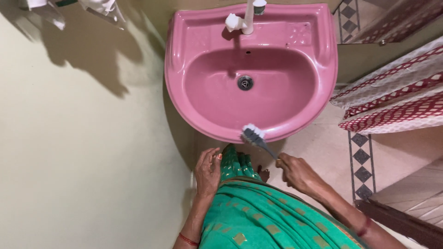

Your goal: The person scrubs a pink bathroom sink using a brush, focusing on the basin and faucet area. They rinse the brush under running water and continue scrubbing different sections of the sink.

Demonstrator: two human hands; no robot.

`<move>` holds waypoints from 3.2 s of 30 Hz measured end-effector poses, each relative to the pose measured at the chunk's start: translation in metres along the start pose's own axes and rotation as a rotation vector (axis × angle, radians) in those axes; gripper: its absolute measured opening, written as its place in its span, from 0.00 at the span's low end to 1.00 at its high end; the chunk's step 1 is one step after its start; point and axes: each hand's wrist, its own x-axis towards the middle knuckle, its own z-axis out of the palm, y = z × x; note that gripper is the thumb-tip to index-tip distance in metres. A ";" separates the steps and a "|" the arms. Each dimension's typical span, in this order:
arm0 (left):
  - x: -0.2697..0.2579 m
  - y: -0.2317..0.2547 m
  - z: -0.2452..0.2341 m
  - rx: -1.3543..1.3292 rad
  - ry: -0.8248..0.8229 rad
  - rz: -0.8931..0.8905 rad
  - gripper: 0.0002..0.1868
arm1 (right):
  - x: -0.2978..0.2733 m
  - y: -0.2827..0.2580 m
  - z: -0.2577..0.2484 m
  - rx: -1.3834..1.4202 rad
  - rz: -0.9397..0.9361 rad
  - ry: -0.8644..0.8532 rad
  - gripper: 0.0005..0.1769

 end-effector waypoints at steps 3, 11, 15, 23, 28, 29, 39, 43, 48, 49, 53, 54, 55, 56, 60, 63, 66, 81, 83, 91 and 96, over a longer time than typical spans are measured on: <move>0.004 0.011 0.007 -0.070 -0.051 0.047 0.12 | 0.024 -0.004 0.030 0.032 -0.264 0.022 0.17; 0.010 0.024 0.005 0.017 -0.095 0.122 0.13 | -0.011 0.039 -0.015 0.056 -0.006 0.200 0.19; 0.009 0.025 0.004 -0.038 -0.116 0.022 0.13 | -0.024 0.063 -0.046 0.194 0.176 0.295 0.21; 0.012 0.033 0.018 0.019 -0.211 0.138 0.13 | -0.014 0.037 0.021 0.215 0.003 0.175 0.19; 0.012 0.036 0.018 0.013 -0.248 0.124 0.13 | -0.001 0.074 -0.016 0.305 0.001 0.397 0.17; 0.013 0.036 0.018 0.025 -0.252 0.103 0.13 | 0.007 0.083 -0.036 0.381 0.079 0.421 0.18; 0.012 0.025 0.019 0.071 -0.342 0.026 0.14 | 0.022 0.084 -0.068 0.543 0.052 0.494 0.19; 0.019 0.021 0.017 0.020 -0.308 0.137 0.13 | 0.019 0.080 -0.045 0.617 0.130 0.518 0.19; 0.024 0.025 0.021 0.027 -0.443 -0.136 0.15 | 0.065 0.074 -0.108 0.522 0.072 0.552 0.17; 0.027 0.025 0.020 0.025 -0.443 -0.013 0.15 | 0.076 0.068 -0.125 0.522 0.051 0.536 0.17; 0.041 0.022 0.013 0.023 -0.460 0.234 0.14 | 0.115 0.041 -0.155 0.443 -0.095 0.632 0.21; 0.044 0.020 0.009 0.025 -0.472 0.229 0.13 | 0.120 0.037 -0.154 0.396 -0.106 0.655 0.21; 0.047 0.019 0.005 0.005 -0.471 0.181 0.13 | 0.124 0.033 -0.152 0.349 -0.116 0.678 0.21; 0.052 0.016 0.002 -0.017 -0.473 0.136 0.14 | 0.121 0.034 -0.146 0.343 -0.077 0.696 0.21; 0.074 0.010 -0.017 -0.047 -0.419 0.072 0.14 | 0.088 0.049 -0.107 0.458 0.118 0.768 0.19; 0.087 0.016 -0.026 -0.092 -0.402 0.027 0.13 | 0.081 0.055 -0.088 0.669 0.168 0.822 0.17; 0.102 0.036 -0.020 -0.063 -0.474 0.089 0.14 | 0.102 0.054 -0.105 0.700 0.156 0.785 0.18; 0.081 0.104 0.061 -0.065 -0.717 0.147 0.13 | 0.119 0.058 -0.174 0.525 0.012 0.600 0.20; 0.080 0.101 0.065 -0.029 -0.676 0.096 0.13 | 0.123 0.061 -0.176 0.577 0.000 0.583 0.20; 0.070 0.104 0.074 -0.020 -0.656 0.061 0.13 | 0.215 0.028 -0.274 0.403 -0.072 0.566 0.24; 0.064 0.109 0.072 0.043 -0.727 0.067 0.14 | 0.244 0.015 -0.301 0.323 -0.165 0.600 0.23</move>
